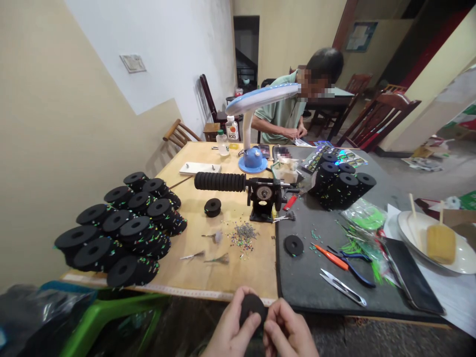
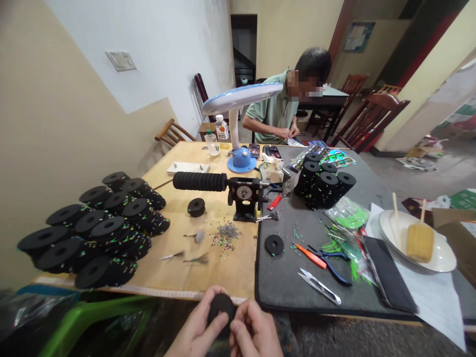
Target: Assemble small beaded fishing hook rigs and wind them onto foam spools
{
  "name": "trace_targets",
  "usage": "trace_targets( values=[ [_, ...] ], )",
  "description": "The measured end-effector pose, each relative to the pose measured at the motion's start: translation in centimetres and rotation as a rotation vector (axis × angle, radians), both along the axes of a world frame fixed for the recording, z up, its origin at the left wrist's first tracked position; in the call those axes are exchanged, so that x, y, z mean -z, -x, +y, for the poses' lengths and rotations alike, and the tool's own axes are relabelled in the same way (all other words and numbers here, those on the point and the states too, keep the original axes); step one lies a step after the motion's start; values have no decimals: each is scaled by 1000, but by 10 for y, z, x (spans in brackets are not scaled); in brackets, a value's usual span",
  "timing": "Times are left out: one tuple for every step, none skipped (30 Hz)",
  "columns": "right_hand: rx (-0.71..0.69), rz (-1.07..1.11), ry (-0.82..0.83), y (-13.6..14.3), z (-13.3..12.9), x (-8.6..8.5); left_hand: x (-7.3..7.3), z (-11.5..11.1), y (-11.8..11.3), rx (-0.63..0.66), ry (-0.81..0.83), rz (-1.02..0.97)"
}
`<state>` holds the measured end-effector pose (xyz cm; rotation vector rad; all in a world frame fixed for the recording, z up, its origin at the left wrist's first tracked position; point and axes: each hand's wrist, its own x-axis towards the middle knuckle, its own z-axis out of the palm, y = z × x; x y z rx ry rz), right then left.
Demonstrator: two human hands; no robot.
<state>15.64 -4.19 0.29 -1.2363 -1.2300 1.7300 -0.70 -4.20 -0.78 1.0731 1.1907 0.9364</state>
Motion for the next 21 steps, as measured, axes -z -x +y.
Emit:
trace_targets(
  values=[
    [-1,3,8,0,0,0,-3,-1,-1,-13,-1,11],
    [-7,13,21,-1,1,0,-5,-1,-2,-29,1,17],
    [-12,31,39,-1,1,1,-7,-1,-3,-45,6,17],
    [-20,56,57,-2,2,2,-9,-2,-4,-51,15,13],
    [-28,85,74,-3,3,5,-10,-1,-4,-45,23,6],
    [-34,117,87,-4,4,8,-12,-1,-4,-33,24,-1],
    [-39,145,96,-4,5,11,-12,0,-4,-18,20,-8],
    [-41,169,103,-4,5,15,-13,1,-3,-2,16,-14],
    [-43,191,108,-4,6,19,-13,2,-3,15,12,-18],
    [-45,213,112,-4,6,22,-14,3,-2,32,6,-18],
    [-37,232,111,-4,7,24,-13,4,-2,42,-2,-14],
    [-18,243,96,-4,7,25,-13,5,-3,45,-12,-6],
    [8,239,62,-4,8,26,-13,5,-3,45,-27,1],
    [37,218,15,-4,8,25,-12,5,-5,44,-46,6],
    [61,180,-33,-4,8,24,-12,5,-6,38,-64,4],
    [74,134,-69,-4,9,23,-11,5,-8,27,-77,-6],
    [73,90,-85,-5,9,22,-11,4,-10,10,-79,-32],
    [65,58,-79,-6,9,22,-11,4,-11,-10,-70,-76],
    [58,40,-56,-7,8,22,-11,4,-12,-38,-48,-131],
    [59,35,-27,-9,8,22,-12,4,-12,-74,-14,-189],
    [68,36,-1,-11,7,22,-13,5,-11,-118,26,-240]
  ],
)
